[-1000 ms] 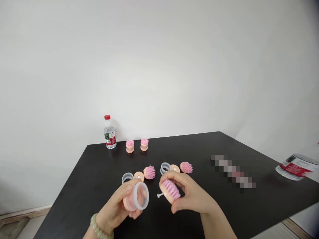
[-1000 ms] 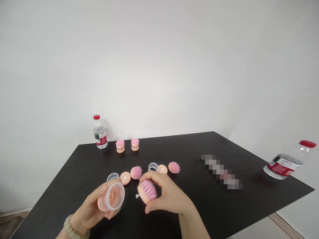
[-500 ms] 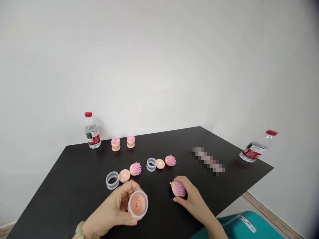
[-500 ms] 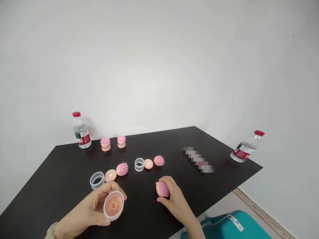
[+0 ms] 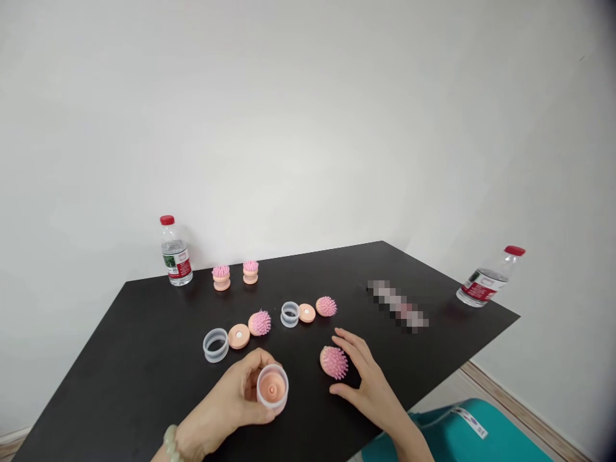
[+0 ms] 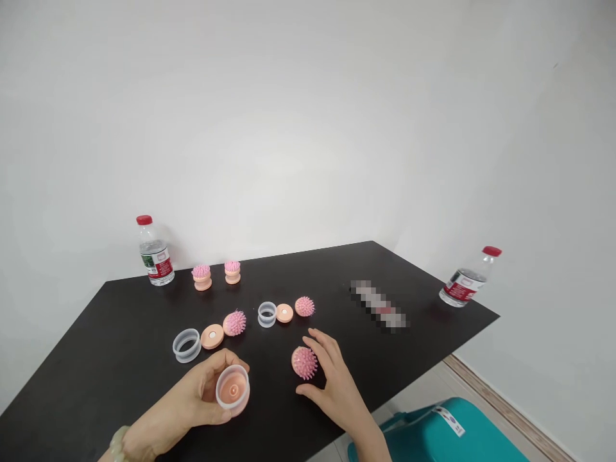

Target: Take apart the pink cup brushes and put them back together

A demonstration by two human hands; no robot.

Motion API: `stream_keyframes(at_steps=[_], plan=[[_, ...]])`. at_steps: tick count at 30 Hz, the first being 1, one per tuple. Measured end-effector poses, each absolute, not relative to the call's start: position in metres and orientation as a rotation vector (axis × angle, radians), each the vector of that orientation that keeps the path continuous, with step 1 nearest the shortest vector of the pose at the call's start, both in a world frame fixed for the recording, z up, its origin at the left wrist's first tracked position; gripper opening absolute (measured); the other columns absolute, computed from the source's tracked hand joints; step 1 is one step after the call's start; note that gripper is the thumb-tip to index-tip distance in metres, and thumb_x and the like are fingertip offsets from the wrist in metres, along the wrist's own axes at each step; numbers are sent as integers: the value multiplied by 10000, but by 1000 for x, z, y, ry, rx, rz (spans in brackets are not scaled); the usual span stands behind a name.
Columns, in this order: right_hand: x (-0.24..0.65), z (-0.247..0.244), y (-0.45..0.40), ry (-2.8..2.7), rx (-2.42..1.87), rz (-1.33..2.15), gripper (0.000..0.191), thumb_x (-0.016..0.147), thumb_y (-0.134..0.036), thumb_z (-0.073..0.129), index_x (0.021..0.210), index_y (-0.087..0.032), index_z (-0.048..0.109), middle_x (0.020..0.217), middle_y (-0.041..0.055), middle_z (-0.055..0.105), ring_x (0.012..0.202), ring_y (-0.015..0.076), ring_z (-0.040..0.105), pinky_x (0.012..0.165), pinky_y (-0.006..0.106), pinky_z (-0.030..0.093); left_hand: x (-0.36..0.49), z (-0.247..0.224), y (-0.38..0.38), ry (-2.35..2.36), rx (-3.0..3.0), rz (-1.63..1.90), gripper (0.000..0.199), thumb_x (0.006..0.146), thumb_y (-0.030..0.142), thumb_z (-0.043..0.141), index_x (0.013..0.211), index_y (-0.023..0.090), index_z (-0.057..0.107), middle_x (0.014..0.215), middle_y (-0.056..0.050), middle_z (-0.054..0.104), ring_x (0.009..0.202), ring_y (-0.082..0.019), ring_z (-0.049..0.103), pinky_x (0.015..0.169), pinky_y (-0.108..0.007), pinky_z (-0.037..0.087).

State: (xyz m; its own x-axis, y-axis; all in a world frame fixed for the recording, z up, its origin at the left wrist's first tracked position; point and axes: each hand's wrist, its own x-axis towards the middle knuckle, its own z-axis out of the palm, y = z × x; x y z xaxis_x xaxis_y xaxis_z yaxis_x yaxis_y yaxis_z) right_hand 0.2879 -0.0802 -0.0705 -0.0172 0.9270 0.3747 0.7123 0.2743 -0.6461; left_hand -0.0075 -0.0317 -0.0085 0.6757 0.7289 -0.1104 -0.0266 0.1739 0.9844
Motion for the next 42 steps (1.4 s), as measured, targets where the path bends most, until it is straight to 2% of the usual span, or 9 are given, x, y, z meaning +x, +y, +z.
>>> stream_keyframes(at_steps=[5, 12, 18, 21, 24, 28, 31, 36, 42], plan=[[256, -70, -101, -1665, -1181, 58, 531, 888, -266, 703, 1372, -360, 506, 1339, 95, 602, 1275, 371, 525, 1031, 576, 468, -4, -13, -33, 689, 1273, 638, 391, 675, 251, 853, 903, 189, 542, 836, 16, 590, 768, -133, 511, 695, -269, 395], [178, -82, -106, -1639, -1045, 387, 621, 797, -507, 783, 1342, -352, 528, 1226, 98, 656, 1081, 375, 648, 900, 488, 566, -6, -8, -35, 534, 1168, 650, 433, 642, 290, 885, 901, 179, 557, 797, 34, 572, 723, -108, 484, 680, -247, 365], [162, -84, -97, -1542, -1134, 447, 463, 801, -292, 781, 1210, -298, 564, 1164, 70, 657, 1031, 294, 677, 878, 390, 591, -4, -7, -38, 513, 1232, 657, 570, 685, 342, 868, 1152, 209, 569, 939, 8, 569, 827, -138, 516, 745, -275, 399], [163, -84, -98, -1560, -1081, 477, 449, 853, -272, 698, 1268, -273, 528, 1234, 94, 628, 1092, 287, 669, 910, 394, 590, -3, -7, -38, 525, 1334, 663, 472, 704, 371, 849, 1045, 191, 577, 900, 7, 560, 802, -142, 499, 712, -276, 388], [163, -85, -100, -1553, -1050, 470, 486, 893, -384, 670, 1331, -260, 504, 1273, 120, 601, 1112, 294, 665, 904, 394, 598, -2, -9, -38, 599, 1425, 671, 412, 710, 341, 829, 980, 191, 557, 851, 15, 573, 764, -141, 480, 686, -276, 375], [163, -87, -98, -1527, -1063, 442, 496, 875, -553, 677, 1251, -249, 565, 1109, 94, 640, 941, 258, 698, 780, 343, 621, -1, -13, -35, 735, 1530, 679, 365, 665, 255, 821, 894, 197, 543, 760, 52, 539, 698, -123, 435, 624, -256, 339], [164, -88, -98, -1540, -1085, 396, 446, 886, -528, 681, 1224, -252, 587, 1043, 71, 654, 885, 233, 699, 748, 316, 619, 0, -14, -33, 825, 1557, 683, 322, 643, 230, 800, 829, 195, 539, 721, 67, 502, 668, -117, 414, 591, -248, 331], [166, -86, -101, -1587, -1074, 238, 469, 903, -505, 671, 1274, -232, 579, 1080, 93, 656, 945, 250, 696, 796, 330, 621, 4, -12, -36, 936, 1580, 679, 298, 613, 179, 762, 747, 202, 497, 659, 83, 485, 615, -102, 408, 554, -235, 323], [159, -76, -101, -1619, -1033, 52, 345, 977, -352, 591, 1299, -232, 572, 1116, 117, 626, 1015, 266, 679, 859, 378, 615, 5, -11, -38, 897, 1455, 638, 316, 666, 320, 756, 709, 217, 460, 614, 79, 484, 535, -92, 401, 458, -218, 306]])
